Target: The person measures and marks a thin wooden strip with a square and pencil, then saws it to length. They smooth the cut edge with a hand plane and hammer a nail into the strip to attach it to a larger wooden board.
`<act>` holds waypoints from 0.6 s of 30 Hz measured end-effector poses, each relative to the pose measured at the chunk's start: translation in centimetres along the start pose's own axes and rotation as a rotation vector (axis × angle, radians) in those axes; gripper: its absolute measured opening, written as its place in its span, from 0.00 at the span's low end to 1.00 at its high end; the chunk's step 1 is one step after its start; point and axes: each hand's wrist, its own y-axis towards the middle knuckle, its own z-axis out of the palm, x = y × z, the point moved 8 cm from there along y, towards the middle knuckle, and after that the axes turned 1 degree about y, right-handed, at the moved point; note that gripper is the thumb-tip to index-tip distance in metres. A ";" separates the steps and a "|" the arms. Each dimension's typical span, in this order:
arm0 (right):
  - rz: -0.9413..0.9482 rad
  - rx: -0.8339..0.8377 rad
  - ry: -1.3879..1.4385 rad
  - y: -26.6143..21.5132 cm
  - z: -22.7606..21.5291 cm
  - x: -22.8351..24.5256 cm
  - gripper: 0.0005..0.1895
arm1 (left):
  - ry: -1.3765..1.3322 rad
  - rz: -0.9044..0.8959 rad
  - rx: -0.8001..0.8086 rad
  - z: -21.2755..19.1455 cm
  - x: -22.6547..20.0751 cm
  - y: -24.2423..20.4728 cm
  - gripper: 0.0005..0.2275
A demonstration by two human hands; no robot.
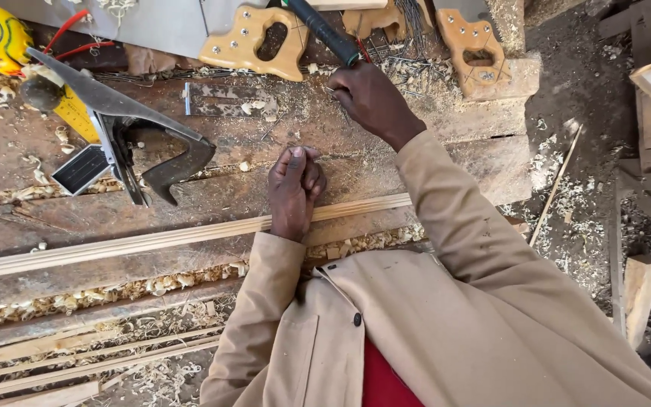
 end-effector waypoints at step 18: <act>0.200 -0.256 0.405 -7.7 0.6 0.6 0.09 | 0.163 0.122 -0.084 -0.5 0.4 0.0 0.11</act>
